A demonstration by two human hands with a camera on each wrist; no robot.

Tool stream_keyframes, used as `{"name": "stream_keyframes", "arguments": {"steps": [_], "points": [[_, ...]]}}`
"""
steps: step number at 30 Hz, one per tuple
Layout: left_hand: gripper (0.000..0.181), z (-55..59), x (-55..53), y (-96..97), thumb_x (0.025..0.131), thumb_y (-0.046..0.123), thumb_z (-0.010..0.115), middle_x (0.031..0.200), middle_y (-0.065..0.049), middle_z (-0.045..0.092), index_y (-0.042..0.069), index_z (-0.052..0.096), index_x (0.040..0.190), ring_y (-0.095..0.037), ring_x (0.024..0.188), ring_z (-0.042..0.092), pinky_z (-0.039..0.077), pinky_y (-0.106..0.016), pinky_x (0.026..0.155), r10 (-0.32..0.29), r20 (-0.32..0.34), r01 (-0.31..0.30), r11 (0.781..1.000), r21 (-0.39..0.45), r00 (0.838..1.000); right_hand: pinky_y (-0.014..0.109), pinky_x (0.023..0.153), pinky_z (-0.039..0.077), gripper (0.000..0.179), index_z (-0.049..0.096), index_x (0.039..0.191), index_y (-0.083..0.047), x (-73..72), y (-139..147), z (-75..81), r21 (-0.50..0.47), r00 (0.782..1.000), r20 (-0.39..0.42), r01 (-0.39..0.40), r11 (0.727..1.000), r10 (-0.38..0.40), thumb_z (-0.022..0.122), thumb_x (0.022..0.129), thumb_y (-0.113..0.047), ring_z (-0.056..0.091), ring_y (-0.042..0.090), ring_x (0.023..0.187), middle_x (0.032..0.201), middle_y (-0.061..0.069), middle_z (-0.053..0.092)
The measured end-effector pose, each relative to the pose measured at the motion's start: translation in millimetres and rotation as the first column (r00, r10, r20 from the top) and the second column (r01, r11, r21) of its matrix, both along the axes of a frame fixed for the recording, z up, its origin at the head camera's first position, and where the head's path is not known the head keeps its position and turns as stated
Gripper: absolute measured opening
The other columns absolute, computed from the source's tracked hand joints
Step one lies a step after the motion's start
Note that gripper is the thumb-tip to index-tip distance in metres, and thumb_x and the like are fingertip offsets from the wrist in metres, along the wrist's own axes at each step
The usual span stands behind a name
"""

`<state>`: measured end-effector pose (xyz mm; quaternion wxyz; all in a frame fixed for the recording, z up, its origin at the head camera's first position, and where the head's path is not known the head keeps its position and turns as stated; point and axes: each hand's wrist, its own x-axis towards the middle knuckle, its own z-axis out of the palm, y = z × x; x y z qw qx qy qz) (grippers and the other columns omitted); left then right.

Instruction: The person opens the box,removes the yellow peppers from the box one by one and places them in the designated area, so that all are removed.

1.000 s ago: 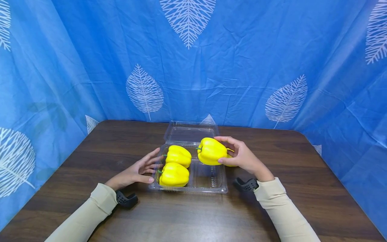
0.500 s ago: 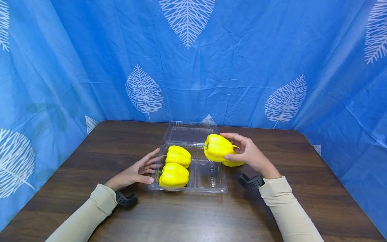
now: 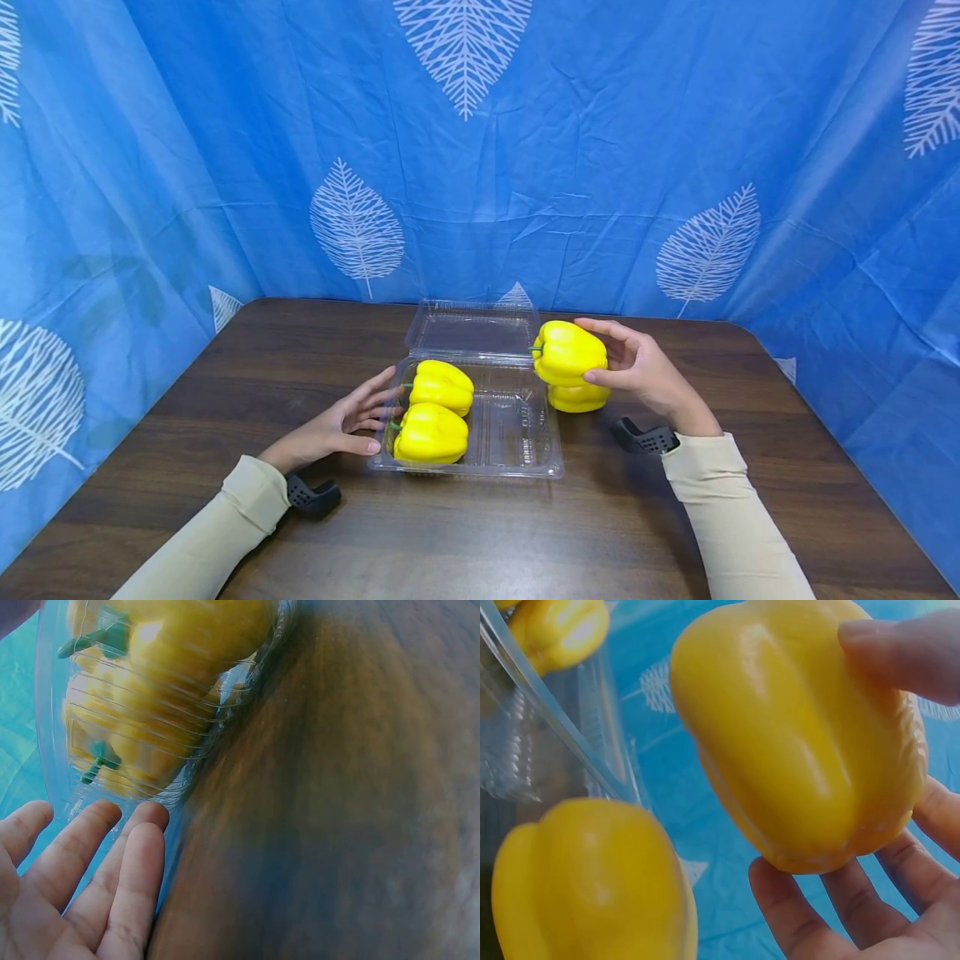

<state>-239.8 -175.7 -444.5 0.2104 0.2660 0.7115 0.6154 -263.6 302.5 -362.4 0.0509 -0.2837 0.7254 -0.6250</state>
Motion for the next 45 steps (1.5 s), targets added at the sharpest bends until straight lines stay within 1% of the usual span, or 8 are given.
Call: {"name": "stream_keyframes", "arguments": {"steps": [5, 8, 13, 20, 29, 32, 39, 45], "points": [[0.113, 1.5, 0.8, 0.2, 0.096, 0.031, 0.081, 0.177, -0.025, 0.020, 0.011, 0.003, 0.175, -0.050, 0.156, 0.033, 0.035, -0.062, 0.124, 0.007, 0.004, -0.007, 1.000, 0.001, 1.000, 0.027, 0.097, 0.060, 0.068, 0.056, 0.156, -0.009, -3.4, 11, -2.1, -0.017, 1.000, 0.004, -0.025, 1.000, 0.025, 0.064, 0.095, 0.019, 0.069, 0.012, 0.122, 0.148, -0.005, 0.062], [0.113, 2.1, 1.0, 0.6, 0.096, 0.030, 0.082, 0.177, -0.025, 0.020, 0.011, 0.003, 0.175, -0.050, 0.156, 0.033, 0.034, -0.064, 0.124, 0.012, 0.006, -0.011, 1.000, -0.003, 1.000, 0.027, 0.096, 0.060, 0.068, 0.057, 0.156, -0.011, -4.7, 18, -3.0, -0.015, 1.000, 0.000, -0.030, 0.999, 0.030, 0.062, 0.096, 0.020, 0.069, 0.011, 0.122, 0.148, -0.005, 0.062], [0.113, 2.7, 1.2, 1.1, 0.096, 0.030, 0.082, 0.177, -0.025, 0.020, 0.011, 0.003, 0.175, -0.049, 0.157, 0.033, 0.034, -0.065, 0.124, 0.014, 0.009, -0.014, 1.000, -0.008, 1.000, 0.028, 0.096, 0.061, 0.070, 0.058, 0.154, -0.016, -6.3, 31, -4.6, -0.040, 0.999, 0.006, -0.040, 0.998, 0.041, 0.059, 0.096, 0.023, 0.069, 0.012, 0.122, 0.146, -0.004, 0.064], [0.113, 1.9, 0.8, 0.8, 0.096, 0.030, 0.082, 0.177, -0.024, 0.020, 0.012, 0.003, 0.175, -0.049, 0.157, 0.033, 0.034, -0.064, 0.124, 0.015, 0.017, -0.015, 1.000, -0.010, 1.000, 0.029, 0.098, 0.060, 0.072, 0.058, 0.156, -0.016, -8.7, 49, -7.8, -0.078, 0.996, 0.037, -0.072, 0.994, 0.075, 0.055, 0.096, 0.025, 0.069, 0.012, 0.124, 0.148, -0.003, 0.064], [0.113, 1.2, 0.5, 0.6, 0.096, 0.030, 0.082, 0.177, -0.024, 0.020, 0.012, 0.003, 0.175, -0.049, 0.157, 0.033, 0.034, -0.065, 0.124, 0.015, 0.017, -0.014, 1.000, -0.003, 1.000, 0.028, 0.098, 0.059, 0.072, 0.057, 0.156, -0.015, -10.3, 69, -11.6, -0.080, 0.997, 0.060, -0.052, 0.995, 0.057, 0.054, 0.097, 0.026, 0.069, 0.011, 0.124, 0.148, -0.004, 0.062], [0.113, 1.1, 0.5, 0.4, 0.096, 0.031, 0.082, 0.177, -0.024, 0.021, 0.012, 0.003, 0.176, -0.049, 0.157, 0.033, 0.036, -0.063, 0.123, 0.014, 0.015, -0.014, 1.000, -0.003, 1.000, 0.029, 0.099, 0.059, 0.073, 0.057, 0.156, -0.014, -10.8, 75, -13.2, -0.095, 0.995, 0.066, -0.065, 0.993, 0.072, 0.053, 0.096, 0.026, 0.069, 0.011, 0.125, 0.149, -0.004, 0.062], [0.113, 1.6, 0.6, 0.0, 0.096, 0.030, 0.082, 0.177, -0.024, 0.021, 0.012, 0.003, 0.175, -0.049, 0.157, 0.034, 0.041, -0.050, 0.121, 0.011, 0.013, -0.011, 1.000, -0.002, 1.000, 0.029, 0.098, 0.059, 0.074, 0.057, 0.156, -0.015, -11.2, 88, -18.4, -0.107, 0.994, 0.075, -0.074, 0.992, 0.082, 0.052, 0.096, 0.028, 0.070, 0.011, 0.125, 0.148, -0.006, 0.062], [0.112, 2.1, 0.7, 0.4, 0.097, 0.029, 0.081, 0.177, -0.024, 0.020, 0.011, 0.003, 0.175, -0.049, 0.157, 0.033, 0.034, -0.063, 0.124, 0.003, 0.011, -0.003, 1.000, 0.003, 1.000, 0.029, 0.097, 0.059, 0.076, 0.061, 0.152, -0.023, -11.1, 97, -24.7, -0.106, 0.991, 0.117, -0.048, 0.993, 0.060, 0.051, 0.096, 0.028, 0.070, 0.010, 0.123, 0.147, -0.008, 0.063]]}}
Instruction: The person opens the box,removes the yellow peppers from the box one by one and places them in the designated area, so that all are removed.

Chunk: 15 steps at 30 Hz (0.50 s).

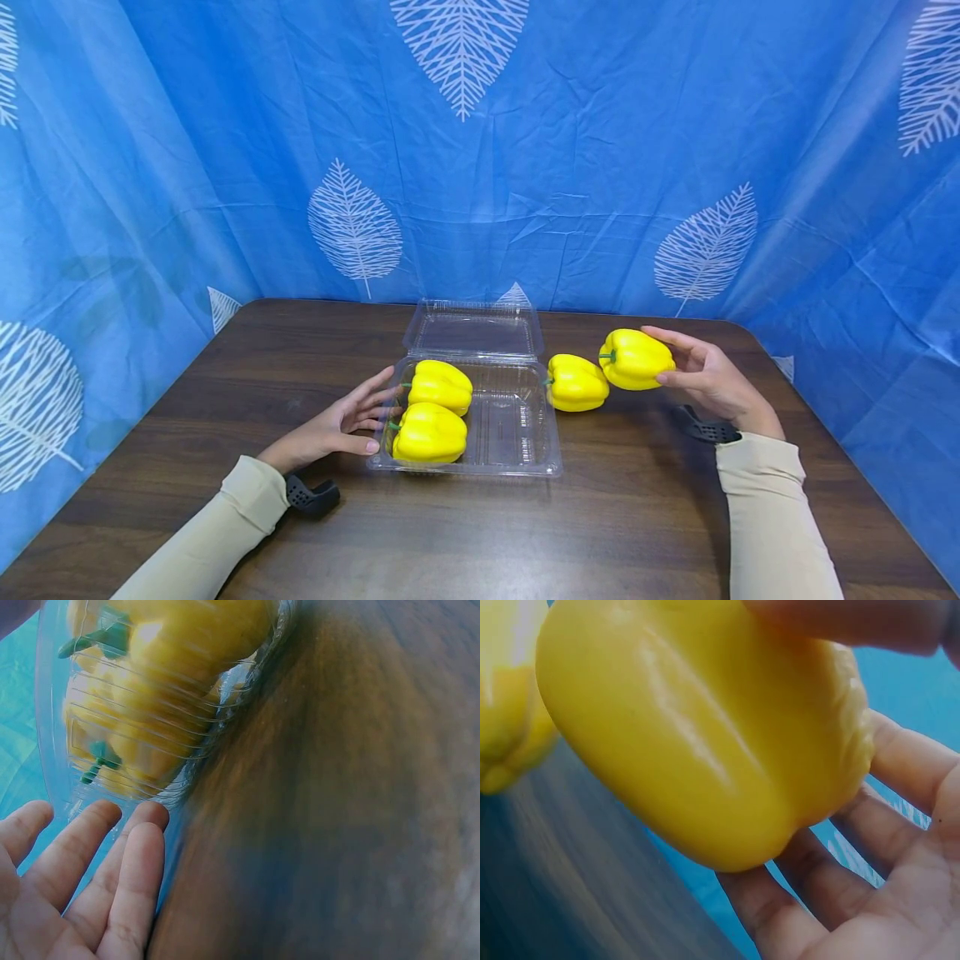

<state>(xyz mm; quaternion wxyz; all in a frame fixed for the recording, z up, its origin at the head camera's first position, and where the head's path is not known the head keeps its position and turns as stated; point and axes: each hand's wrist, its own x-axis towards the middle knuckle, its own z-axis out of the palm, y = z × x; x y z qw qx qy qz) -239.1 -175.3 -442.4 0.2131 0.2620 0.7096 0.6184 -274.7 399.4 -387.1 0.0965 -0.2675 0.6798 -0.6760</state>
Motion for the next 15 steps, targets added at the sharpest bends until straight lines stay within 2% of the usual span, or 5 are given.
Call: {"name": "stream_keyframes", "arguments": {"steps": [9, 15], "points": [[0.112, -0.1, 0.1, -0.2, 0.097, 0.030, 0.081, 0.177, -0.024, 0.020, 0.011, 0.003, 0.175, -0.049, 0.157, 0.034, 0.033, -0.064, 0.124, 0.001, -0.002, -0.002, 1.000, -0.005, 1.000, 0.028, 0.095, 0.061, 0.076, 0.062, 0.152, -0.025, -0.4, 15, -12.1, 0.044, 0.999, 0.043, 0.020, 0.999, -0.022, 0.053, 0.097, 0.026, 0.071, 0.009, 0.121, 0.145, -0.013, 0.065], [0.112, 0.0, 0.3, 0.1, 0.097, 0.029, 0.081, 0.177, -0.025, 0.021, 0.010, 0.003, 0.175, -0.049, 0.156, 0.034, 0.034, -0.064, 0.124, 0.005, -0.010, -0.005, 1.000, -0.005, 1.000, 0.026, 0.096, 0.059, 0.078, 0.063, 0.149, -0.029, -1.7, 22, -21.0, 0.028, 0.998, 0.062, 0.001, 1.000, -0.002, 0.051, 0.097, 0.027, 0.070, 0.006, 0.123, 0.145, -0.015, 0.065]]}}
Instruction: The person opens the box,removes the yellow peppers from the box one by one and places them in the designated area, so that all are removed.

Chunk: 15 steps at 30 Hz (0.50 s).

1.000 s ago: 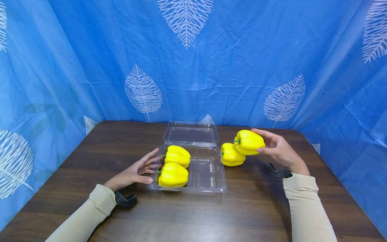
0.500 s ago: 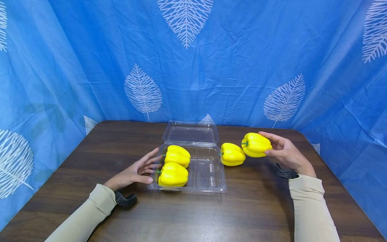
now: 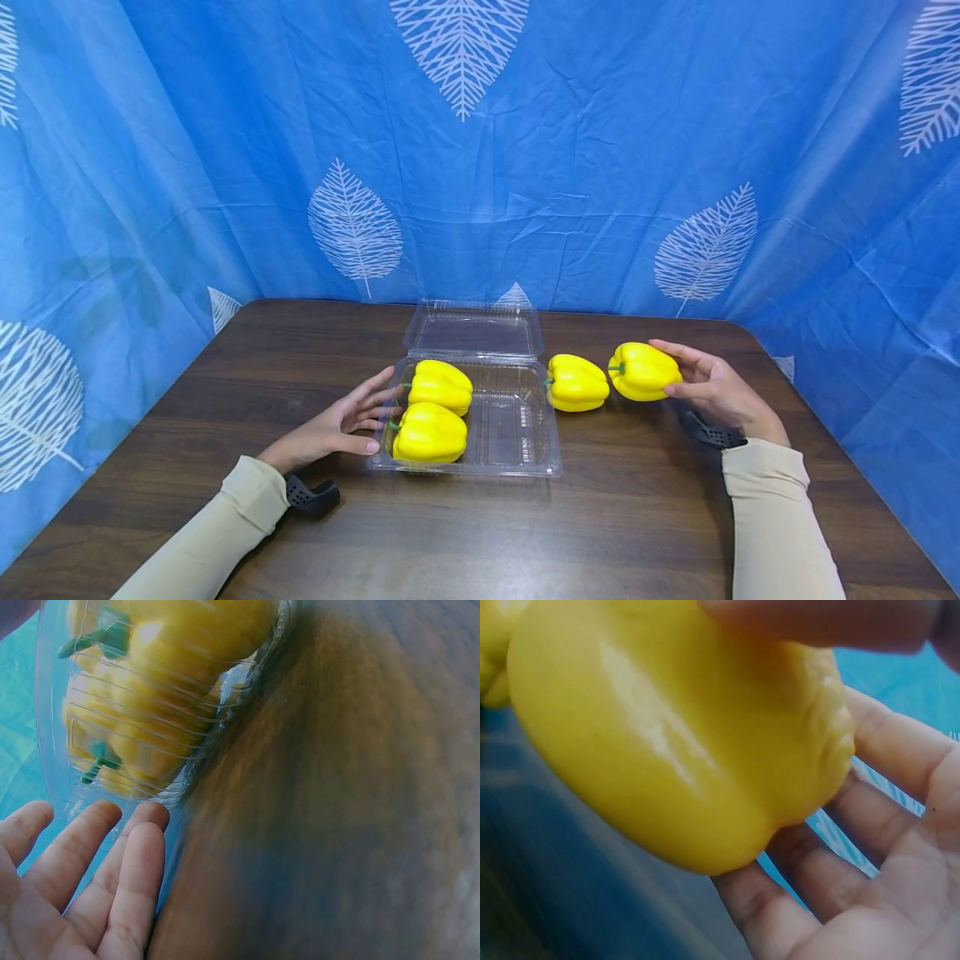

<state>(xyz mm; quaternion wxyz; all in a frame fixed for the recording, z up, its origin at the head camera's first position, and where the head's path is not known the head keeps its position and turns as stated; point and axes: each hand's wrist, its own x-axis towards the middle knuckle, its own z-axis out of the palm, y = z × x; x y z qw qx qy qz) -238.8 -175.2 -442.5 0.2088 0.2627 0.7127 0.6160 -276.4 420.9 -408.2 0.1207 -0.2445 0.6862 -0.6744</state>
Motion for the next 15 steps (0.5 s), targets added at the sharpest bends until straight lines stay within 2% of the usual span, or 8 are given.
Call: {"name": "stream_keyframes", "arguments": {"steps": [6, 15], "points": [[0.112, -1.7, -1.0, 0.2, 0.097, 0.030, 0.081, 0.177, -0.026, 0.020, 0.010, 0.003, 0.175, -0.049, 0.156, 0.034, 0.034, -0.063, 0.124, -0.003, -0.004, 0.003, 1.000, -0.001, 1.000, 0.023, 0.098, 0.058, 0.077, 0.063, 0.149, -0.029, -2.9, 7, -10.0, -0.012, 1.000, 0.003, -0.026, 1.000, 0.026, 0.051, 0.097, 0.027, 0.067, 0.004, 0.126, 0.146, -0.016, 0.064], [0.112, -1.7, -1.1, 0.5, 0.097, 0.029, 0.081, 0.177, -0.024, 0.021, 0.013, 0.003, 0.176, -0.048, 0.157, 0.034, 0.034, -0.064, 0.124, 0.005, 0.009, -0.004, 1.000, -0.011, 1.000, 0.022, 0.097, 0.058, 0.076, 0.062, 0.148, -0.031, -3.2, 10, -17.6, 0.031, 0.999, 0.013, -0.043, 0.999, 0.043, 0.052, 0.098, 0.025, 0.065, 0.001, 0.127, 0.146, -0.018, 0.064]]}}
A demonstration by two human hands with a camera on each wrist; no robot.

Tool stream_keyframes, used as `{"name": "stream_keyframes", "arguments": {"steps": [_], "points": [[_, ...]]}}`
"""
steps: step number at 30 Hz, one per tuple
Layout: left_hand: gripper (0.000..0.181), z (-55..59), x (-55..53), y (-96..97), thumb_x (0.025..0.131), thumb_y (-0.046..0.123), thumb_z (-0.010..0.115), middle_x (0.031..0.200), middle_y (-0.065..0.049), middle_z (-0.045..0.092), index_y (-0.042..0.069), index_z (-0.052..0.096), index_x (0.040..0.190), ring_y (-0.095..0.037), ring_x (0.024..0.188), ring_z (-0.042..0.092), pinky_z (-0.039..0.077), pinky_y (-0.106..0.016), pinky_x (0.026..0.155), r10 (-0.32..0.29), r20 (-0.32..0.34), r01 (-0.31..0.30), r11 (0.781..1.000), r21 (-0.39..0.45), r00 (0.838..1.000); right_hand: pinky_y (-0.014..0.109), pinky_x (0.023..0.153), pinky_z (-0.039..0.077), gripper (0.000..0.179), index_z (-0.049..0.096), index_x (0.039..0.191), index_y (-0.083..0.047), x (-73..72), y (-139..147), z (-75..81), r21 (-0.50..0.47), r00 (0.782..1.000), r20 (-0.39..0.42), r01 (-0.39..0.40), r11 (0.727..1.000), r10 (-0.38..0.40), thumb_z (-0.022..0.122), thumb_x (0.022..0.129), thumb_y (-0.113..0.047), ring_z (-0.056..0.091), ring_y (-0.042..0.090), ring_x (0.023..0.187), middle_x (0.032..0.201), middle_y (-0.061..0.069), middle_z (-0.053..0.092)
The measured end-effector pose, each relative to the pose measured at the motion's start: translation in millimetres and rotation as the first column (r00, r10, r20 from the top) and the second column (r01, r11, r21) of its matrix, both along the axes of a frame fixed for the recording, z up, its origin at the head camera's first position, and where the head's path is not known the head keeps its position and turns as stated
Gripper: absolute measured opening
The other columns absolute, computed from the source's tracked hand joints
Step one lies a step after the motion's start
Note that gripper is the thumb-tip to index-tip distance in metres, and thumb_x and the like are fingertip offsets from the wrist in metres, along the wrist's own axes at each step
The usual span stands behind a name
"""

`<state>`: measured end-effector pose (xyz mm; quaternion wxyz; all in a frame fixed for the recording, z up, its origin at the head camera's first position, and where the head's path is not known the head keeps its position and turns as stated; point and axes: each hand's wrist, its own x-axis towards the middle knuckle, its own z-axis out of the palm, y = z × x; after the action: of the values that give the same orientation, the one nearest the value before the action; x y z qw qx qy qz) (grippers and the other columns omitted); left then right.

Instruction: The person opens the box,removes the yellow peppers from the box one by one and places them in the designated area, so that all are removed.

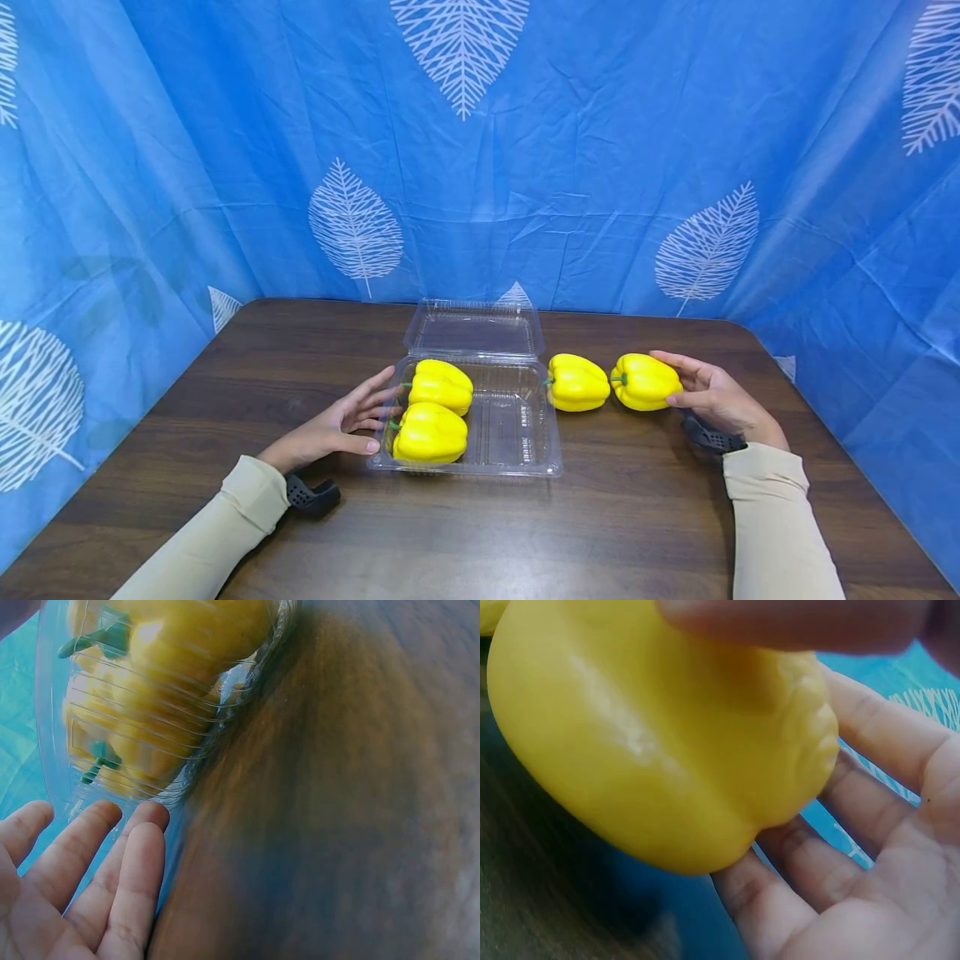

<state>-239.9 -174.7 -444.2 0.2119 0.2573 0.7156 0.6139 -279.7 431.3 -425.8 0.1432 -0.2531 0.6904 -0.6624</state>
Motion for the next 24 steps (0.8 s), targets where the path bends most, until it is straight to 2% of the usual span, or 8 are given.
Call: {"name": "stream_keyframes", "arguments": {"steps": [8, 14, 24], "points": [[0.112, 0.5, 0.3, 0.4, 0.096, 0.029, 0.081, 0.177, -0.024, 0.022, 0.011, 0.004, 0.175, -0.048, 0.157, 0.034, 0.036, -0.061, 0.124, 0.003, -0.008, -0.003, 1.000, -0.005, 1.000, 0.022, 0.097, 0.058, 0.074, 0.061, 0.147, -0.034, 0.7, 0.0, -3.7, 0.058, 1.000, 0.011, 0.025, 0.998, -0.026, 0.055, 0.099, 0.021, 0.065, -0.001, 0.126, 0.144, -0.021, 0.064], [0.112, 1.8, 1.3, 1.0, 0.098, 0.030, 0.081, 0.176, -0.026, 0.021, 0.010, 0.002, 0.175, -0.048, 0.156, 0.035, 0.039, -0.055, 0.123, -0.008, -0.023, 0.007, 1.000, -0.009, 1.000, 0.022, 0.098, 0.058, 0.075, 0.062, 0.147, -0.035, 1.6, -0.6, -5.5, 0.043, 1.000, 0.022, 0.018, 0.999, -0.019, 0.055, 0.098, 0.023, 0.065, -0.001, 0.126, 0.144, -0.020, 0.065], [0.113, -1.0, 0.0, 0.3, 0.097, 0.031, 0.082, 0.176, -0.028, 0.022, 0.009, 0.002, 0.175, -0.050, 0.156, 0.035, 0.037, -0.062, 0.123, -0.007, -0.015, 0.007, 1.000, 0.004, 1.000, 0.021, 0.096, 0.058, 0.077, 0.061, 0.145, -0.036, 0.1, -0.7, -8.8, 0.039, 0.999, 0.023, 0.032, 0.999, -0.032, 0.057, 0.097, 0.024, 0.064, -0.002, 0.126, 0.143, -0.021, 0.064]]}}
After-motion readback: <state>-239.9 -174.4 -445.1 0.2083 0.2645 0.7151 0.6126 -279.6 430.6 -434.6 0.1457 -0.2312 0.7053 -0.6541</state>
